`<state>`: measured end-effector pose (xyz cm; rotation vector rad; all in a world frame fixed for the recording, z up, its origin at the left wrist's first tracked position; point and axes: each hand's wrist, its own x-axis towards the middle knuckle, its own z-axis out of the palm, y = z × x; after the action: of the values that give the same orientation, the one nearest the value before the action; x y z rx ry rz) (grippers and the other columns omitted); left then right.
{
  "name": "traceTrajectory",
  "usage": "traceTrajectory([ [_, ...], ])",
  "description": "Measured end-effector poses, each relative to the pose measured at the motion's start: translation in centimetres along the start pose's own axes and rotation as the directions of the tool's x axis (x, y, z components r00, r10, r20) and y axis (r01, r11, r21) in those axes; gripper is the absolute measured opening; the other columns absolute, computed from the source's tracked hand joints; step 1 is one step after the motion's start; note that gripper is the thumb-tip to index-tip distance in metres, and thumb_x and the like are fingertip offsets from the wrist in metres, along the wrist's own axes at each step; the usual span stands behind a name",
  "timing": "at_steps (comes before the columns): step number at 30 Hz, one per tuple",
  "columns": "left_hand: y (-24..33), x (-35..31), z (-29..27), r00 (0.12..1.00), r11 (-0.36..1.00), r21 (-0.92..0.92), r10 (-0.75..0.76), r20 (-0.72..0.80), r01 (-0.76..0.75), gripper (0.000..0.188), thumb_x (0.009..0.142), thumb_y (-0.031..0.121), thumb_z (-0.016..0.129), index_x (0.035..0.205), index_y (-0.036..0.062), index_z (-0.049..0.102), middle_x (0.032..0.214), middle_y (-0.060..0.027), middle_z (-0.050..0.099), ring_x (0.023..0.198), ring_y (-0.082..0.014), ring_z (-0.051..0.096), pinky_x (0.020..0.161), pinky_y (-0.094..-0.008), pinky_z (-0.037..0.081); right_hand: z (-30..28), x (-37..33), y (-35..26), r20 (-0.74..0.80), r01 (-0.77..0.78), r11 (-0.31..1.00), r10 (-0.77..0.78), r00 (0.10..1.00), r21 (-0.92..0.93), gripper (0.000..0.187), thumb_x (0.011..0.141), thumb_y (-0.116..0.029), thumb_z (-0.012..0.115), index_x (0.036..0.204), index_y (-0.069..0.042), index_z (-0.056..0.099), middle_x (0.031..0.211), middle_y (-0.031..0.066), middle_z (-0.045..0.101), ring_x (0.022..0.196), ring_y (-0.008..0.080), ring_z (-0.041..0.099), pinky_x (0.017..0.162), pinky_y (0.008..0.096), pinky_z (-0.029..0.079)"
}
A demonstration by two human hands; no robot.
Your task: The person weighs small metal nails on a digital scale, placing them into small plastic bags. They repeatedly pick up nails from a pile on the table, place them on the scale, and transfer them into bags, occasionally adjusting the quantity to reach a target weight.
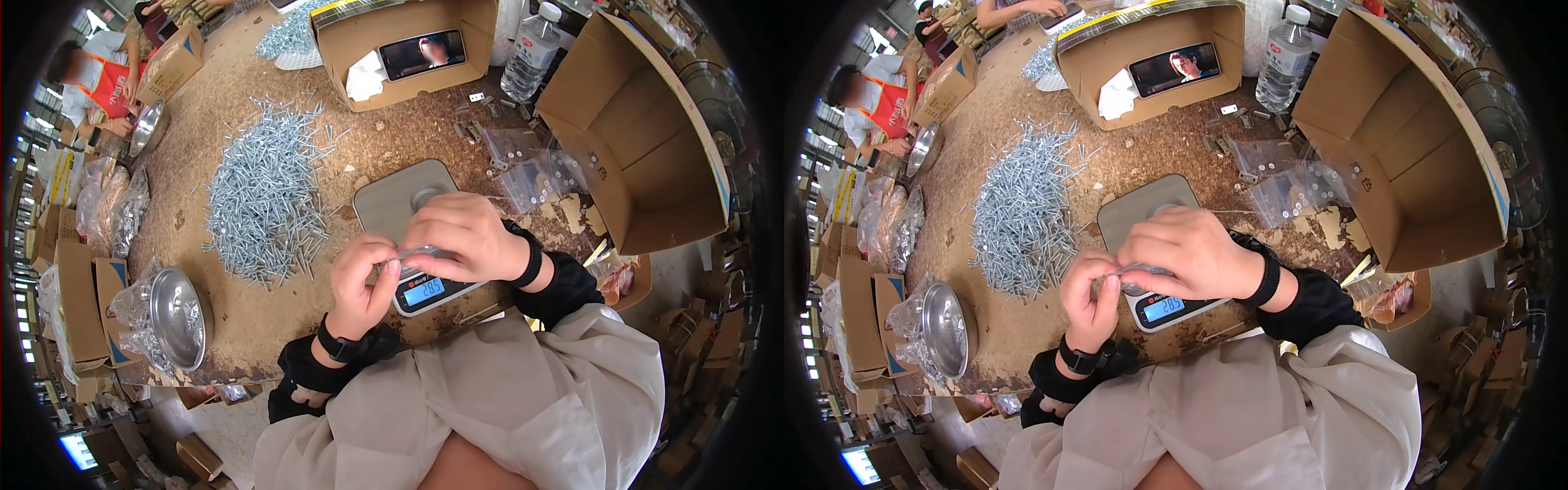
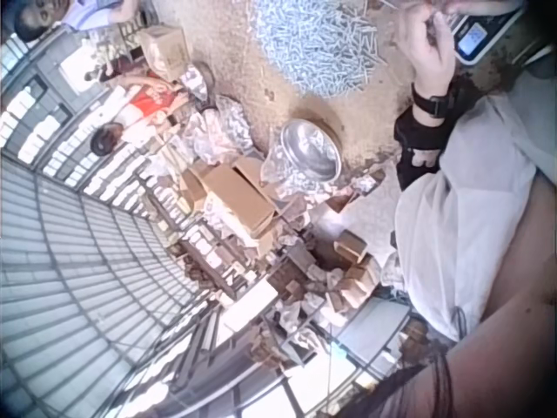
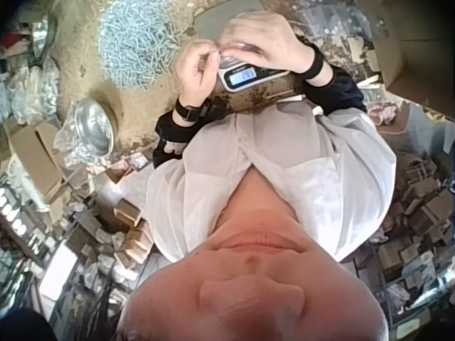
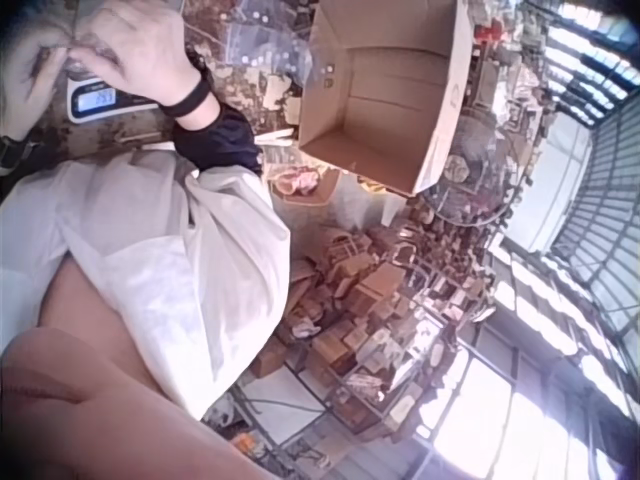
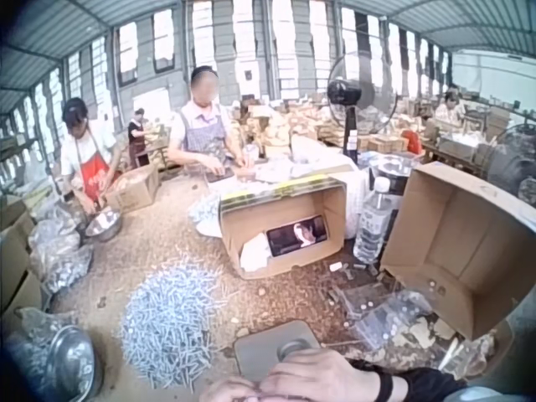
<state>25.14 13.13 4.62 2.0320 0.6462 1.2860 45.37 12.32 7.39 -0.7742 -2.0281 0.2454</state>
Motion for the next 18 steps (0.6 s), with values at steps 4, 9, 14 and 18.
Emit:
traceTrajectory([
  [4, 0.12, 0.25, -0.12, 0.995, 0.991, 0.091, 0.099, 0.026, -0.101, 0.006, 0.085, 0.005, 0.065, 0.087, 0.0007, 0.061, 0.081, -0.0119, 0.062, 0.069, -0.0278, 0.058, 0.061, -0.0352, 0.046, -0.18, 0.01, 0.38, 0.064, -0.043, 0.992, 0.036, 0.997, 0.117, 0.017, 0.081, -0.022, 0.075, 0.084, -0.011, 0.062, 0.073, 0.0016, 0.06, 0.067, 0.0257, 0.059, 0.06, 0.0371, 0.045],
  [9, 0.15, 0.23, 0.08, 0.995, 0.991, 0.09, 0.097, 0.015, -0.098, 0.007, 0.084, 0.006, 0.066, 0.082, 0.0014, 0.062, 0.079, -0.0104, 0.062, 0.066, -0.0268, 0.058, 0.059, -0.0352, 0.044, 0.23, -0.17, 0.19, 0.086, -0.051, 0.98, 0.034, 0.996, 0.194, 0.013, 0.08, -0.014, 0.074, 0.083, -0.01, 0.061, 0.072, 0.0032, 0.059, 0.067, 0.0264, 0.059, 0.058, 0.0375, 0.045],
  [14, 0.17, -0.03, 0.31, 0.996, 0.994, 0.052, 0.092, 0.013, -0.093, 0.007, 0.084, 0.006, 0.067, 0.081, 0.0012, 0.063, 0.078, -0.0101, 0.061, 0.064, -0.0262, 0.057, 0.058, -0.0348, 0.043, 0.58, -0.41, 0.01, 0.075, -0.024, 0.98, 0.009, 0.997, 0.197, 0.014, 0.077, -0.012, 0.072, 0.081, -0.011, 0.058, 0.07, 0.003, 0.057, 0.066, 0.0262, 0.059, 0.057, 0.0377, 0.044],
  [18, -0.33, -0.27, 0.17, 0.993, 1.0, 0.014, 0.014, -0.118, -0.012, 0.008, 0.086, 0.005, 0.065, 0.081, 0.0001, 0.061, 0.078, -0.0107, 0.061, 0.065, -0.0228, 0.058, 0.059, -0.0331, 0.044, 0.34, -0.29, 0.35, 0.035, -0.018, 0.978, 0.011, 0.999, 0.208, 0.015, 0.074, -0.01, 0.072, 0.079, -0.01, 0.058, 0.068, 0.0033, 0.056, 0.064, 0.0255, 0.058, 0.058, 0.0368, 0.044],
])
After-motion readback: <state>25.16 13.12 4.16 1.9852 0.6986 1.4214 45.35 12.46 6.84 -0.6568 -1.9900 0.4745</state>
